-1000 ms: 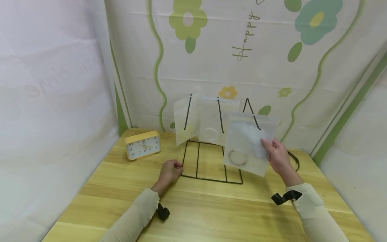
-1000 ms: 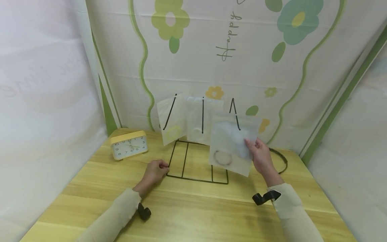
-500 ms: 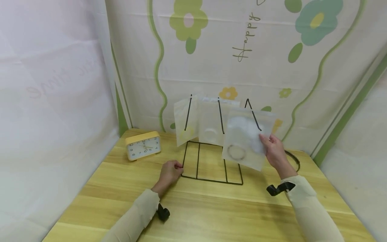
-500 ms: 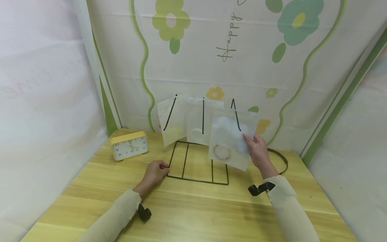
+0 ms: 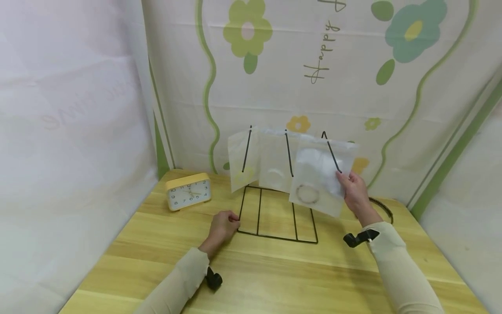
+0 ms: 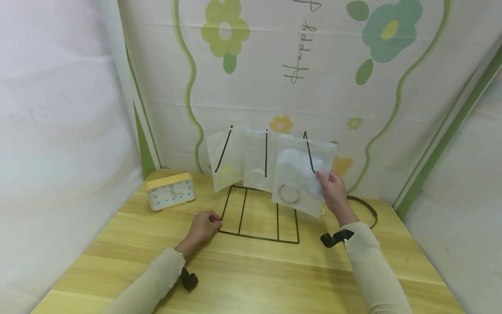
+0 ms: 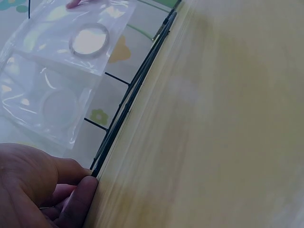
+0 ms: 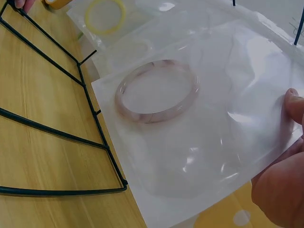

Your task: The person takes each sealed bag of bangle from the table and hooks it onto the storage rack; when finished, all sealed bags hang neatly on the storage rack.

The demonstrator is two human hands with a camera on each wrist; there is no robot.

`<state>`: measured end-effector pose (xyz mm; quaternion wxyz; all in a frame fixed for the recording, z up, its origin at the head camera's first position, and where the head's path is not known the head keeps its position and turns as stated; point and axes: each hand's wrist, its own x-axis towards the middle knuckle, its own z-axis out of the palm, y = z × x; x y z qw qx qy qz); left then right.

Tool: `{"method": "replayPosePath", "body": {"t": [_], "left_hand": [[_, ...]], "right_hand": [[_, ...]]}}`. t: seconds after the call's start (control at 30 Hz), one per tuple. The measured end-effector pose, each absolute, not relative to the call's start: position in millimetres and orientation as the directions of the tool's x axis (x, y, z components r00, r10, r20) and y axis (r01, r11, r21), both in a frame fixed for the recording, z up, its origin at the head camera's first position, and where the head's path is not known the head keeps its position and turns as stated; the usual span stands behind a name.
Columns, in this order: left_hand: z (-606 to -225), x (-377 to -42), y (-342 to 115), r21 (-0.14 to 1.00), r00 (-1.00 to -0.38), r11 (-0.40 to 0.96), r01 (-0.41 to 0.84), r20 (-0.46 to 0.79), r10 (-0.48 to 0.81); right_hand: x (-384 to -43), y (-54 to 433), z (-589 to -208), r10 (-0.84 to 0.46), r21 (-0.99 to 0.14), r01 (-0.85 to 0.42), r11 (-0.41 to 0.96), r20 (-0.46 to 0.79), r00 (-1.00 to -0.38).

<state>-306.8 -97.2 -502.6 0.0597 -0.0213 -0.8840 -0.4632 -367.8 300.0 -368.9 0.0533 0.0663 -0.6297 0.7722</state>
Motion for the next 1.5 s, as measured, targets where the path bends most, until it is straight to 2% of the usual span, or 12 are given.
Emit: {"method": "replayPosePath", "body": {"t": [0.27, 0.6, 0.87, 1.07, 1.33, 1.5], "left_hand": [[-504.3, -307.0, -96.7, 0.812, -0.990, 0.572, 0.114, 0.143, -0.007], [-502.8, -308.0, -97.2, 0.812, -0.989, 0.572, 0.113, 0.148, -0.016], [-502.4, -308.4, -97.5, 0.807, -0.988, 0.579, 0.117, 0.154, -0.015], [-502.8, -308.4, -97.3, 0.807, -0.989, 0.580, 0.113, 0.148, -0.013], [-499.6, -307.8, -94.6, 0.806, -0.989, 0.582, 0.111, 0.146, -0.013], [-498.1, -307.0, -92.6, 0.810, -0.990, 0.576, 0.113, 0.141, -0.005]], "right_hand": [[-377.8, 302.4, -368.8, -0.002, -0.976, -0.117, -0.181, 0.120, -0.993], [-397.4, 301.6, -366.3, 0.054, -0.979, -0.110, -0.170, 0.102, -0.993], [-404.7, 298.6, -363.4, 0.119, -0.990, -0.093, -0.103, 0.081, -0.990], [-407.7, 297.2, -361.4, 0.146, -0.988, -0.096, -0.118, 0.079, -0.986], [-407.7, 302.1, -361.6, 0.135, -0.994, -0.089, -0.068, 0.079, -0.988], [-404.5, 312.6, -369.5, 0.083, -0.991, -0.126, -0.046, 0.122, -0.989]]}}
